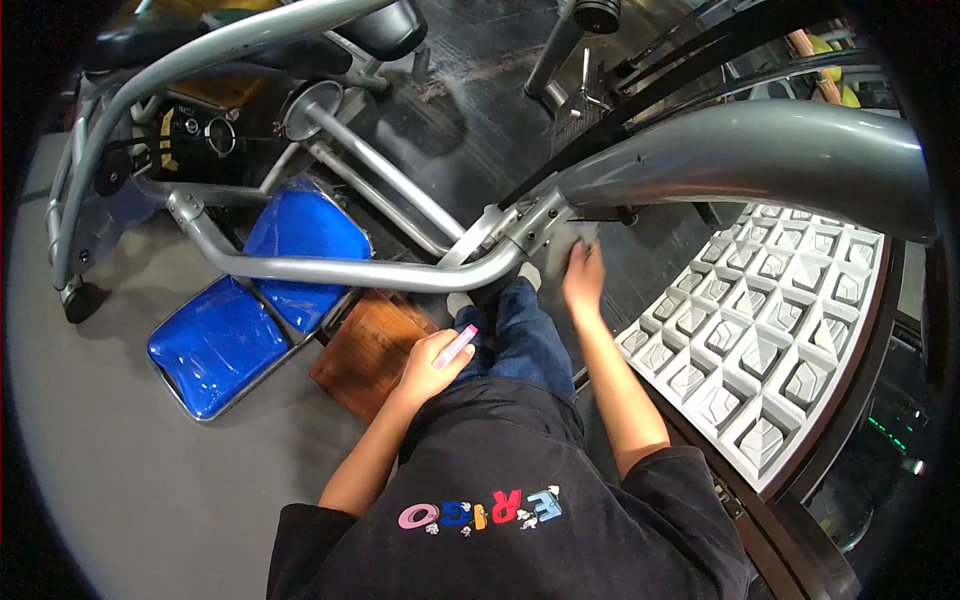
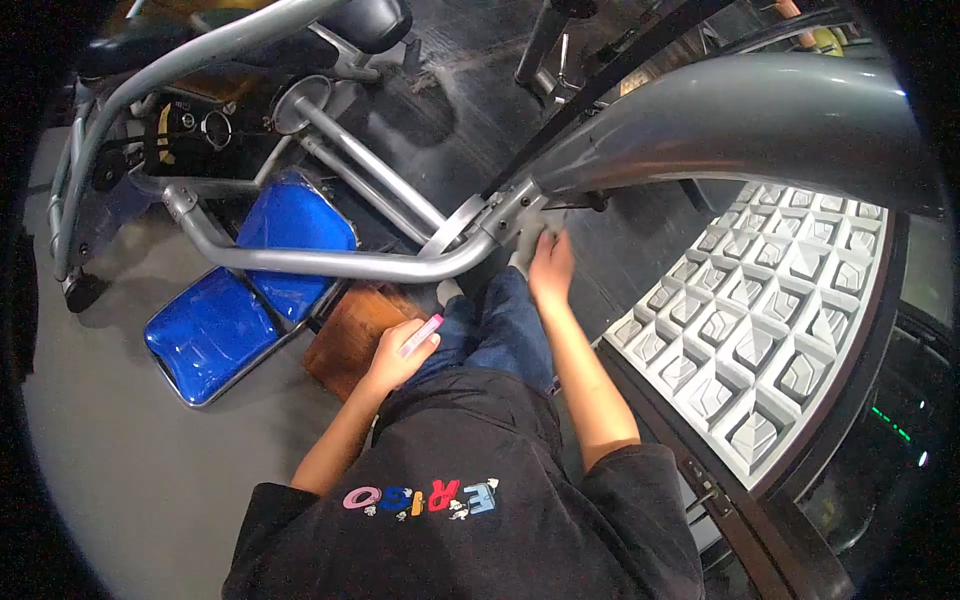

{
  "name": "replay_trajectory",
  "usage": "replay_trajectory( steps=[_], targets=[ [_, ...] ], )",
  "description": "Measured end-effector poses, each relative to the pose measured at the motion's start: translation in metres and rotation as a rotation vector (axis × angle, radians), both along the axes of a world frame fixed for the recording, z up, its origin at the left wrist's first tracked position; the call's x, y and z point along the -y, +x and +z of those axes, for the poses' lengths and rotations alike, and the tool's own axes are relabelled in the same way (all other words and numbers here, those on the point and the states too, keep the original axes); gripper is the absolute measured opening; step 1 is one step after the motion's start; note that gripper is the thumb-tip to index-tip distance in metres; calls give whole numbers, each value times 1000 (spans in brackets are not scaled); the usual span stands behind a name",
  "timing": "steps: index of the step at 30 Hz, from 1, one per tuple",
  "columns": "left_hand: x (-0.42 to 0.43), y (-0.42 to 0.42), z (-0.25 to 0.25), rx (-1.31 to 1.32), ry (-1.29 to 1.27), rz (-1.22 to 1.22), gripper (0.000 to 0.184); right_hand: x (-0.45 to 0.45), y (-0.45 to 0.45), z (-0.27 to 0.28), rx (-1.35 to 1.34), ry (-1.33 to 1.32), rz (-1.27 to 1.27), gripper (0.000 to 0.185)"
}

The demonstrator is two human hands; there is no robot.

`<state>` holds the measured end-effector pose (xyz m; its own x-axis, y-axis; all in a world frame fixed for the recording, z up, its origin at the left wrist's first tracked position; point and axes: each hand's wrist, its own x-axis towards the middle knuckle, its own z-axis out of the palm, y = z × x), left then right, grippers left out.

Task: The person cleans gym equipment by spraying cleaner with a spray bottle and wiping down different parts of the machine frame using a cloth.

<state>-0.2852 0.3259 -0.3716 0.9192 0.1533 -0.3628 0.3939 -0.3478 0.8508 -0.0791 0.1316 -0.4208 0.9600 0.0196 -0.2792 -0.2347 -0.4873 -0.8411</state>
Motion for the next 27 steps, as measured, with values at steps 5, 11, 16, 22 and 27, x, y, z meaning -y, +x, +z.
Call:
replay_trajectory(
  steps=[5,11,16,22,27],
  targets=[
    [3,-1,0,15,-11,36,26,-47,35,-10,393,-440,398,23],
    [7,-7,9,11,-9,52,28,-89,-26,-43,278,-353,949,12],
    [4,-23,0,22,-35,96,29,-97,49,-28,90,15,775,20],
    [-2,-24,-5,-6,-62,172,26,-114,134,22,492,-377,950,14],
    [-4,-24,-5,27,-52,228,27,-97,112,-64,93,-984,1282,32]
  ],
)
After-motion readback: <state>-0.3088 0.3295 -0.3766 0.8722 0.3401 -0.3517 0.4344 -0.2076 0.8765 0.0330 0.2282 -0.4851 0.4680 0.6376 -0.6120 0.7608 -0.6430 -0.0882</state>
